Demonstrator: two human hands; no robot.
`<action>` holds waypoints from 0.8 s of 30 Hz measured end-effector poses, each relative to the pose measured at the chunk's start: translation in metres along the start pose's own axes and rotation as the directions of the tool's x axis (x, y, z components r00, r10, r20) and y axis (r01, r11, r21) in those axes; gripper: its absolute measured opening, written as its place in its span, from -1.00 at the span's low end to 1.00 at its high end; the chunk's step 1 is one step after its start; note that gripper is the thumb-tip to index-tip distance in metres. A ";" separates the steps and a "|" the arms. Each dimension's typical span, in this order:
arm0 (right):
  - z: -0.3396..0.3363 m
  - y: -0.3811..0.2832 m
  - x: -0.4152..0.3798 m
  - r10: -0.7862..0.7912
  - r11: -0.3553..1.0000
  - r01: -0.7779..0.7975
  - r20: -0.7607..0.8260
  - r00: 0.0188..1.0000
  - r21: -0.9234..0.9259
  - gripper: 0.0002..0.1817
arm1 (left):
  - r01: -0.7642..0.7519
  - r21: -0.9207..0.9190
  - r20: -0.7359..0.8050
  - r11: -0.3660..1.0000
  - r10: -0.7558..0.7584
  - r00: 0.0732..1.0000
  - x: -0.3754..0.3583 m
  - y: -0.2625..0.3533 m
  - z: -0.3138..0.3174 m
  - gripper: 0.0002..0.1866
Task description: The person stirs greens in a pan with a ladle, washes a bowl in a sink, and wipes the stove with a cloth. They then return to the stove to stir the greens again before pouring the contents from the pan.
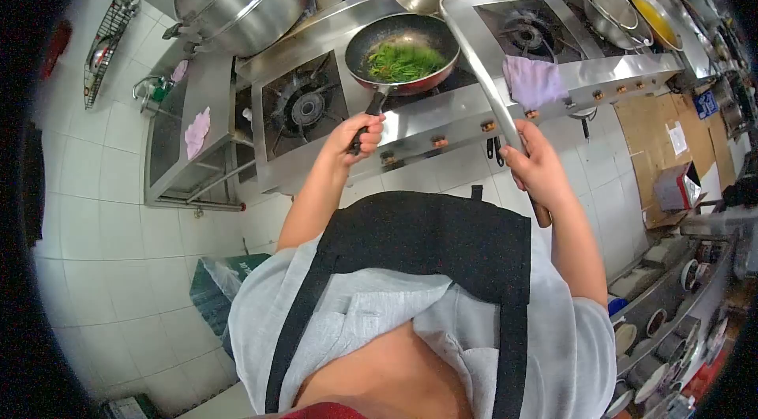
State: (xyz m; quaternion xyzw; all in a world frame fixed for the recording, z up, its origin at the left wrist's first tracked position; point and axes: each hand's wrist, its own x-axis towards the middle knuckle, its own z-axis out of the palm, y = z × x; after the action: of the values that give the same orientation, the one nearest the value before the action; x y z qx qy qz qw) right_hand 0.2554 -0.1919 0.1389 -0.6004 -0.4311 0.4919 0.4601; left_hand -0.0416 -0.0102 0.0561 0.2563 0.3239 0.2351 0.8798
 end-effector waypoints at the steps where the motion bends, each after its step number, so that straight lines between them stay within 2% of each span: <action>1: 0.000 0.000 0.003 0.002 1.000 -0.002 -0.002 1.000 0.000 -0.62 | 0.014 0.055 -0.007 0.998 -0.013 1.000 0.011 -0.006 -0.010 -0.73; 3: 0.001 0.002 0.013 0.043 0.978 -0.045 -0.011 0.999 -0.202 -0.52 | -0.015 0.072 0.000 0.997 0.015 1.000 0.021 -0.018 -0.024 -0.71; 4: 0.000 0.007 0.021 0.052 0.977 -0.052 -0.008 0.999 -0.206 -0.52 | -0.051 0.083 0.007 0.995 0.051 0.999 0.022 -0.024 -0.028 -0.70; 6: -0.001 0.022 0.038 -0.070 0.821 0.062 0.008 0.997 -0.568 -0.40 | -0.019 0.034 -0.033 0.999 0.020 0.999 0.022 -0.032 -0.027 -0.68; 7: 0.001 0.028 0.044 -0.066 0.818 0.061 0.013 0.998 -0.572 -0.40 | 0.011 -0.003 -0.069 1.000 -0.011 0.998 0.023 -0.035 -0.026 -0.67; 9: 0.006 0.037 0.052 -0.081 0.549 0.055 0.013 0.997 -0.834 -0.30 | 0.042 -0.019 -0.100 0.999 -0.044 0.994 0.025 -0.042 -0.028 -0.65; 10: 0.009 0.037 0.049 -0.080 0.549 0.054 0.012 0.997 -0.834 -0.30 | 0.042 -0.062 -0.083 0.997 -0.047 0.995 0.026 -0.045 -0.031 -0.64; 11: 0.015 0.036 0.042 0.009 0.539 0.049 0.063 0.998 -0.841 -0.28 | 0.041 -0.106 -0.065 0.994 -0.048 0.997 0.027 -0.047 -0.033 -0.64; 12: 0.018 0.031 0.039 0.097 0.525 0.045 0.112 0.989 -0.850 -0.26 | 0.060 -0.084 -0.059 0.995 -0.065 0.996 0.029 -0.048 -0.035 -0.67; 13: 0.018 0.017 0.041 0.099 0.519 0.044 0.112 0.989 -0.854 -0.26 | 0.059 -0.090 -0.055 0.994 -0.064 0.996 0.029 -0.047 -0.034 -0.67; 14: 0.015 -0.004 0.043 0.285 0.695 -0.117 0.122 0.951 -0.709 -0.24 | 0.044 -0.083 -0.076 0.996 -0.050 0.996 0.027 -0.047 -0.030 -0.68; 15: 0.012 -0.016 0.048 0.450 0.795 -0.305 0.172 0.876 -0.524 -0.23 | 0.029 -0.075 -0.098 0.997 -0.037 0.995 0.026 -0.048 -0.028 -0.69; 16: 0.001 -0.003 0.062 0.437 0.866 -0.337 0.232 0.869 -0.369 -0.22 | 0.031 -0.078 -0.095 0.996 -0.038 0.995 0.027 -0.049 -0.030 -0.69; 17: -0.002 0.025 0.075 0.438 0.864 -0.336 0.230 0.869 -0.374 -0.22 | 0.035 -0.079 -0.109 0.996 -0.043 0.993 0.029 -0.050 -0.032 -0.66; 18: -0.002 0.060 0.091 0.131 0.824 -0.012 0.170 0.977 -0.566 -0.23 | 0.036 -0.079 -0.123 0.996 -0.045 0.991 0.030 -0.050 -0.034 -0.62; 19: 0.008 0.060 0.092 -0.198 0.631 0.268 0.182 0.963 -0.728 -0.23 | 0.034 -0.080 -0.123 0.996 -0.044 0.991 0.028 -0.047 -0.033 -0.62; 20: 0.017 0.060 0.094 -0.010 0.526 0.053 0.056 0.998 -0.849 -0.25 | 0.038 -0.093 -0.109 0.995 -0.048 0.993 0.025 -0.045 -0.031 -0.62; 21: 0.021 0.057 0.091 -0.013 0.525 0.055 0.056 0.998 -0.849 -0.25 | 0.038 -0.103 -0.093 0.994 -0.048 0.994 0.023 -0.040 -0.030 -0.60; 22: 0.027 0.050 0.083 0.062 0.571 0.019 0.066 0.996 -0.821 -0.25 | 0.035 -0.102 -0.093 0.994 -0.044 0.995 0.022 -0.035 -0.031 -0.60; 23: 0.029 0.043 0.075 0.142 0.614 -0.024 0.080 0.987 -0.789 -0.26 | 0.045 -0.060 -0.097 0.997 -0.051 0.994 0.021 -0.032 -0.032 -0.50; 24: 0.025 0.034 0.069 0.132 0.745 0.002 0.151 0.980 -0.667 -0.26 | 0.057 -0.019 -0.101 0.998 -0.059 0.993 0.019 -0.029 -0.034 -0.39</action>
State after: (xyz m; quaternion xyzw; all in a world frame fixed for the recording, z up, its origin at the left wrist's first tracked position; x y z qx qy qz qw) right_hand 0.2431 -0.1287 0.0903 -0.6900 -0.5981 0.3766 0.1561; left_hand -0.0445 -0.0111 0.0076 0.2276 0.3738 0.2247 0.8707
